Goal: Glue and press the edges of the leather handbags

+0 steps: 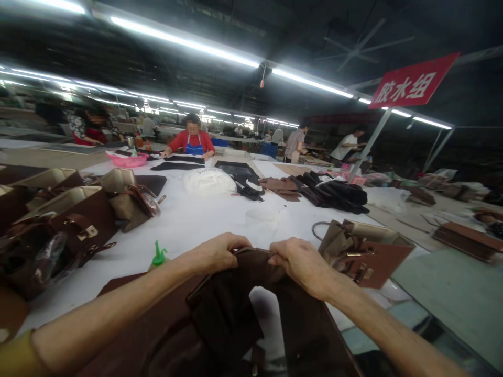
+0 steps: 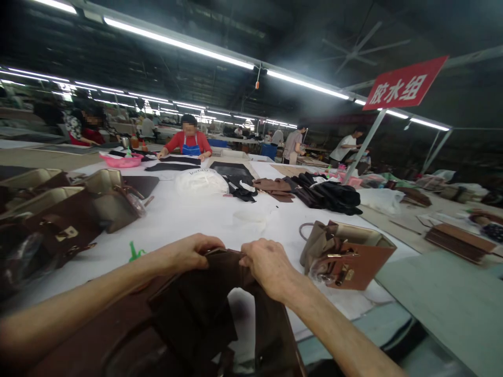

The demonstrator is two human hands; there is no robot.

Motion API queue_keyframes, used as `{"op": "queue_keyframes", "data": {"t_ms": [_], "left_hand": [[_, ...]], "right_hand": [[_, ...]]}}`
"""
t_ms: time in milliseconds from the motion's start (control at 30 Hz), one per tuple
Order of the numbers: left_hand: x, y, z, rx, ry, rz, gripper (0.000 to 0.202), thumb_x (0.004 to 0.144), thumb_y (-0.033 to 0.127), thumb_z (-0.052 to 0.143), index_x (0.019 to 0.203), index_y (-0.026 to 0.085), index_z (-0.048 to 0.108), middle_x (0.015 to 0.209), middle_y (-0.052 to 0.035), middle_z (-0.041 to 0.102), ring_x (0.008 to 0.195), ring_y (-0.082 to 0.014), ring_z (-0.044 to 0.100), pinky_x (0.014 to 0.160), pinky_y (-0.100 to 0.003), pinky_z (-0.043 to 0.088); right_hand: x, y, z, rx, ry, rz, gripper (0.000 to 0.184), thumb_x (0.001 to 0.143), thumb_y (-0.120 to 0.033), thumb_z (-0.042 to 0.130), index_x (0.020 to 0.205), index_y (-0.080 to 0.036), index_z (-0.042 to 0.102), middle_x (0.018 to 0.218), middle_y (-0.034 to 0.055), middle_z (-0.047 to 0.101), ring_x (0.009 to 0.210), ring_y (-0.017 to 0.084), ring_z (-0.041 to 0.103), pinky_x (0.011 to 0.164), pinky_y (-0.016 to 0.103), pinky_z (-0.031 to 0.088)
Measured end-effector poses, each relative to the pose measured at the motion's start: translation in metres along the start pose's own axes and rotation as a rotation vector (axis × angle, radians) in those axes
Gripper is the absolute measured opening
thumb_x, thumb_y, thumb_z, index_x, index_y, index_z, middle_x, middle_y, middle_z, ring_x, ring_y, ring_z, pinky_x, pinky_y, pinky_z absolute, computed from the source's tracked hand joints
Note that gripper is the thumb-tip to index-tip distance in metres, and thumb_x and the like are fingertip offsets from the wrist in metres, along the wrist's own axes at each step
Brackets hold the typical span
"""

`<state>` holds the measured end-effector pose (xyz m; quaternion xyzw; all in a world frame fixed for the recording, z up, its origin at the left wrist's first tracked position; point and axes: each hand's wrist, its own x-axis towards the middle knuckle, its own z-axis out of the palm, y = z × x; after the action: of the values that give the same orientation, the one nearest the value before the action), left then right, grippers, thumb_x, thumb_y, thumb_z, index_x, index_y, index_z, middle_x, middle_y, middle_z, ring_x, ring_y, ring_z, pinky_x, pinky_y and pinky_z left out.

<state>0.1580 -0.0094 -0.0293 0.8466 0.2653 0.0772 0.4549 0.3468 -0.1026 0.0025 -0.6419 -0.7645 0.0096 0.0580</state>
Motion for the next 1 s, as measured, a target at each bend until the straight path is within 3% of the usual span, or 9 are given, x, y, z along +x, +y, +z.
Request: {"op": "queue_keyframes", "data": {"t_ms": [133,233,333,633,867,1000], "left_hand": [[0.029,0.014,0.004,0.097,-0.123,0.212,0.046,0.051,0.006,0.039,0.089,0.019,0.062,0.078,0.0036,0.062,0.071,-0.0134,0.053,0.059,-0.019,0.038],[0.049,0.027,0.016,0.224,-0.092,0.252,0.036,0.051,0.006,0.041,0.078,0.016,0.063,0.067,0.0033,0.058,0.067,-0.0125,0.05,0.056,-0.019,0.035],[0.058,0.033,0.027,0.214,-0.096,0.253,0.023,0.058,0.012,0.049,0.076,0.015,0.063,0.062,0.0032,0.055,0.063,-0.012,0.047,0.053,-0.019,0.032],[0.052,0.028,0.03,-0.027,-0.13,0.215,0.023,0.067,0.032,0.057,0.077,0.013,0.064,0.058,0.0034,0.049,0.058,-0.0104,0.04,0.05,-0.02,0.027],[0.06,0.025,0.032,-0.071,-0.157,0.205,0.021,0.068,0.03,0.054,0.074,0.012,0.063,0.053,0.0048,0.039,0.052,-0.0082,0.032,0.046,-0.02,0.022],[0.062,0.028,0.033,-0.049,-0.131,0.152,0.019,0.066,0.029,0.052,0.069,0.013,0.062,0.048,0.0056,0.034,0.048,-0.0078,0.029,0.044,-0.022,0.019]], "right_hand": [[-0.027,0.006,-0.005,-0.051,-0.047,0.13,0.022,0.08,-0.025,0.05,0.059,-0.019,0.054,0.06,0.0016,0.058,0.062,0.014,0.052,0.056,0.024,0.027],[-0.044,0.012,0.009,-0.076,-0.016,0.274,0.018,0.081,-0.024,0.049,0.065,-0.019,0.055,0.065,0.0027,0.061,0.066,0.016,0.054,0.056,0.024,0.027],[-0.057,0.02,0.025,-0.03,0.058,0.35,0.021,0.084,-0.026,0.046,0.066,-0.02,0.053,0.064,0.0017,0.06,0.065,0.015,0.054,0.057,0.024,0.028],[-0.065,0.034,0.021,0.145,0.067,0.241,0.031,0.087,-0.033,0.042,0.06,-0.019,0.045,0.055,-0.0035,0.047,0.054,0.011,0.045,0.051,0.022,0.025],[-0.062,0.037,0.024,0.148,0.082,0.22,0.033,0.088,-0.034,0.041,0.059,-0.019,0.042,0.054,-0.0047,0.042,0.053,0.011,0.042,0.051,0.022,0.024],[-0.06,0.035,0.024,0.113,0.053,0.286,0.032,0.088,-0.034,0.041,0.059,-0.02,0.045,0.053,-0.0037,0.044,0.054,0.011,0.045,0.05,0.022,0.026]]}}
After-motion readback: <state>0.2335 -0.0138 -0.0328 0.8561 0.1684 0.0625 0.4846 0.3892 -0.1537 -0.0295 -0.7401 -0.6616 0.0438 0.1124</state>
